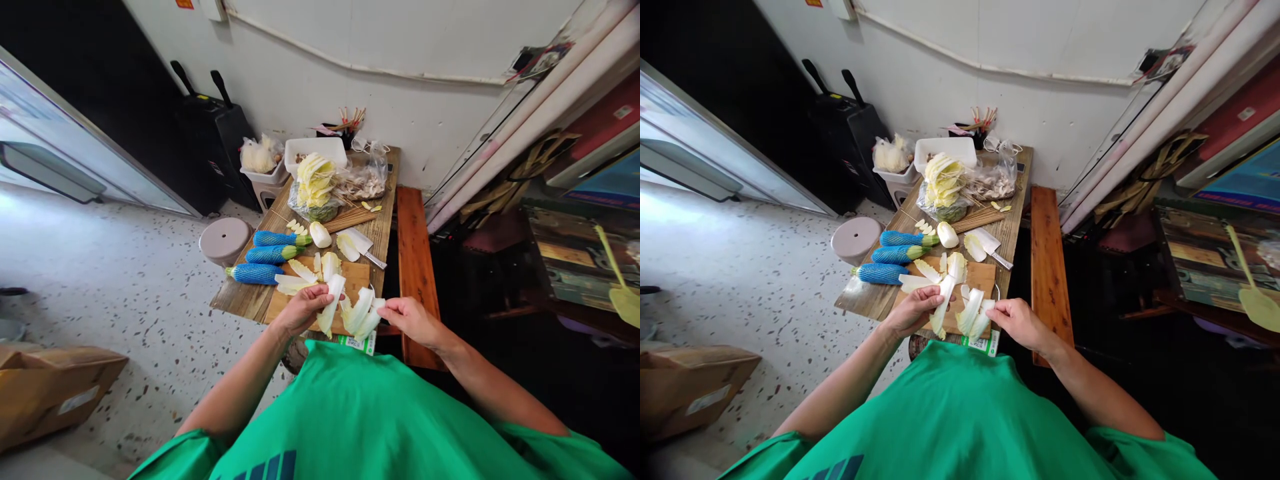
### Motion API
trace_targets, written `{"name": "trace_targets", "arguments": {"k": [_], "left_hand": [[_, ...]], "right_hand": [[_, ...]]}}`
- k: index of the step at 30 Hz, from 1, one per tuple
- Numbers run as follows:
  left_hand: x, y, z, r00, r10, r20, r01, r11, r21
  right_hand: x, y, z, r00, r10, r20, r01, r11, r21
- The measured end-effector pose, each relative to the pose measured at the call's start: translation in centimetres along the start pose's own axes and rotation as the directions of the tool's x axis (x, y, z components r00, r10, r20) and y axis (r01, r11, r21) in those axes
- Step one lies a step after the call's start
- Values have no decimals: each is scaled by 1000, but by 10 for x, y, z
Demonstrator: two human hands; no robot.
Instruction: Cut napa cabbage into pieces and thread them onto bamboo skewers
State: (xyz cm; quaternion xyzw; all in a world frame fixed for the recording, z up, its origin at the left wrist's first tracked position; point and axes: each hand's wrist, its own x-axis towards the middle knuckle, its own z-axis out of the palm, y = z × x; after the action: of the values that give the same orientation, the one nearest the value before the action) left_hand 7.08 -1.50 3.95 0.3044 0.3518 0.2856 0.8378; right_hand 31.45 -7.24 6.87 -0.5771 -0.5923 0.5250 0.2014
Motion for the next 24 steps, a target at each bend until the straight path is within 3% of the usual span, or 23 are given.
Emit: {"name": "trace_targets", "arguments": {"k": [10, 18, 24], "left_hand": [[-1, 3, 5, 999, -47, 5, 47, 996, 72], [-1, 7, 6, 1000, 4, 0, -4, 976, 216], [-2, 15, 15, 1000, 20, -9, -18, 979, 202]], "right_hand": [[-5, 0, -3, 998, 32, 55, -37, 996, 79], [-6, -3, 0, 998, 43, 54, -49, 991, 121], [-6, -11, -2, 999, 37, 35, -41, 992, 117]]}}
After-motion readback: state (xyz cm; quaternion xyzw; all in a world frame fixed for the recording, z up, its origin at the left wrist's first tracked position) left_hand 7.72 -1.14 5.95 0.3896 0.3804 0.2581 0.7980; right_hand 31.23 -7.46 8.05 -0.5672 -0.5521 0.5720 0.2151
